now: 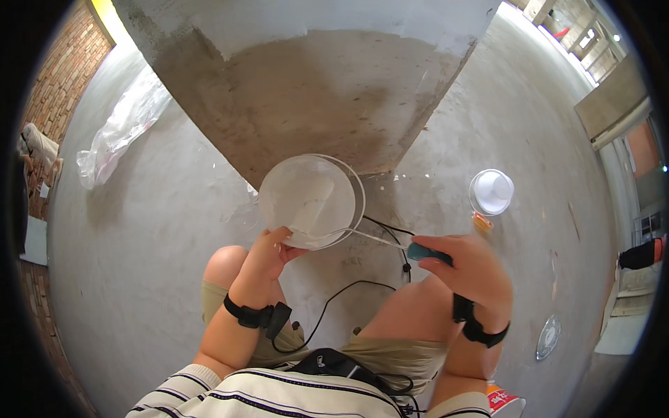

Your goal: Applying white paint to a concrete pillar using a paint roller.

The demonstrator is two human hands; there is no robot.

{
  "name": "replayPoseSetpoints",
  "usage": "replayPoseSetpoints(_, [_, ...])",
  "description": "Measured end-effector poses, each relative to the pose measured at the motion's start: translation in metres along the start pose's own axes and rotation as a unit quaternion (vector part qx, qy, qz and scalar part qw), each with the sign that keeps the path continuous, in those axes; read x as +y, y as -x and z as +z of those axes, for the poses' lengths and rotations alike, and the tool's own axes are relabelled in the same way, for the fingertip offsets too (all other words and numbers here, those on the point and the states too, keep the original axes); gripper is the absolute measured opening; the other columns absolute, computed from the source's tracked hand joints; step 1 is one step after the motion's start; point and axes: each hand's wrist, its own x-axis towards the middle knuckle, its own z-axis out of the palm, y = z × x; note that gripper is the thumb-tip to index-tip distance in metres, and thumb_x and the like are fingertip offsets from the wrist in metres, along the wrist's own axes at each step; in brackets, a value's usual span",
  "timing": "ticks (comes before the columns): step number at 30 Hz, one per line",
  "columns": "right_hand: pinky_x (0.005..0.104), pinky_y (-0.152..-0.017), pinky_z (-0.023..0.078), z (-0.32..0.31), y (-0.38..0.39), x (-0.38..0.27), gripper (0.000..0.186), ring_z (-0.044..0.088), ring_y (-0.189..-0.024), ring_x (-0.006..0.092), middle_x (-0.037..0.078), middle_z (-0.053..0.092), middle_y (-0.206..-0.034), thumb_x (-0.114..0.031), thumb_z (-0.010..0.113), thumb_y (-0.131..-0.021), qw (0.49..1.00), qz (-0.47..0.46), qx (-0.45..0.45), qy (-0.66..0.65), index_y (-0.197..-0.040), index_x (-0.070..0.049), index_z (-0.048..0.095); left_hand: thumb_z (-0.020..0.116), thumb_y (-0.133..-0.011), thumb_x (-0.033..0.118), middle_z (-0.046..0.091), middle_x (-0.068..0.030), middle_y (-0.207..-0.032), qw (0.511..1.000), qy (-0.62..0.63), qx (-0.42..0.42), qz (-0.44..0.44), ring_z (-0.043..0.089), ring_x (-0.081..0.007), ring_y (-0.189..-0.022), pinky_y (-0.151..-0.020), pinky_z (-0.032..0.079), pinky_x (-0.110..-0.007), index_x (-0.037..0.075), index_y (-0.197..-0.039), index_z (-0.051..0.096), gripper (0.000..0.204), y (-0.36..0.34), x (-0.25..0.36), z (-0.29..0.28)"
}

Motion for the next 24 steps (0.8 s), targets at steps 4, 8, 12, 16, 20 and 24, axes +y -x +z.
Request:
replayPoseSetpoints(4, [0.025,-0.066,0.047,-0.041,0.027,-0.009,0.035,0.059,-0.068,0.0145,0.014,0.065,-0.082,0.002,0.064,-0.073,0.995,0.095,0.007,-0.04,-0.108,-0.003,0.063,0.045,-0.081,0.007,0.05,-0.0153,-0.118,1.0,0.013,0.003,-0.008,0.058,-0.0276,-0.1,-0.078,0.054,-0.036,0.001,-0.131,0.033,0.053,0.001,0.002,-0.012])
replayPoseSetpoints(8, [0.0236,-0.061,0.045,-0.065,0.044,-0.02,0.035,0.055,-0.063,0.0118,0.012,0.065,-0.079,0.005,0.062,-0.073,0.991,0.128,0.029,-0.036,-0.107,-0.001,0.063,0.045,-0.081,0.008,0.051,-0.0152,-0.119,0.999,0.0,-0.025,-0.022,0.058,-0.0279,-0.101,-0.079,0.053,-0.036,0.0,-0.13,0.035,0.051,0.002,0.003,-0.006])
replayPoseSetpoints(12, [0.0222,-0.059,0.044,-0.047,0.046,-0.014,0.036,0.052,-0.063,0.0083,0.006,0.063,-0.076,0.005,0.062,-0.073,0.986,0.145,0.054,-0.059,-0.108,-0.002,0.064,0.047,-0.082,0.008,0.052,-0.0157,-0.119,0.997,0.011,-0.057,-0.048,0.057,-0.0271,-0.104,-0.082,0.053,-0.037,0.0,-0.129,0.038,0.048,0.005,0.0,-0.002])
replayPoseSetpoints(16, [0.0198,-0.055,0.039,-0.007,0.051,0.003,0.035,0.046,-0.06,0.004,0.001,0.058,-0.073,0.004,0.06,-0.077,0.96,0.181,0.075,-0.198,-0.112,0.0,0.062,0.047,-0.081,0.009,0.052,-0.0152,-0.119,0.994,0.005,-0.087,-0.066,0.057,-0.0266,-0.105,-0.083,0.052,-0.038,0.001,-0.129,0.038,0.049,0.006,0.001,0.006])
replayPoseSetpoints(20, [0.0196,-0.049,0.035,0.017,0.049,0.012,0.032,0.043,-0.054,0.004,-0.001,0.053,-0.069,-0.003,0.055,-0.085,0.922,0.205,0.058,-0.325,-0.116,0.002,0.058,0.048,-0.081,0.009,0.052,-0.0149,-0.12,0.993,0.009,-0.089,-0.08,0.057,-0.027,-0.105,-0.083,0.052,-0.038,0.002,-0.131,0.035,0.052,0.004,-0.001,0.003])
replayPoseSetpoints(24, [0.0194,-0.043,0.035,0.027,0.052,0.02,0.033,0.044,-0.046,0.0058,0.003,0.055,-0.068,-0.014,0.053,-0.089,0.874,0.222,0.039,-0.43,-0.117,0.005,0.055,0.047,-0.081,0.007,0.053,-0.0177,-0.118,0.995,0.009,-0.073,-0.066,0.059,-0.0293,-0.102,-0.083,0.053,-0.039,-0.004,-0.128,0.037,0.048,0.005,0.0,0.004])
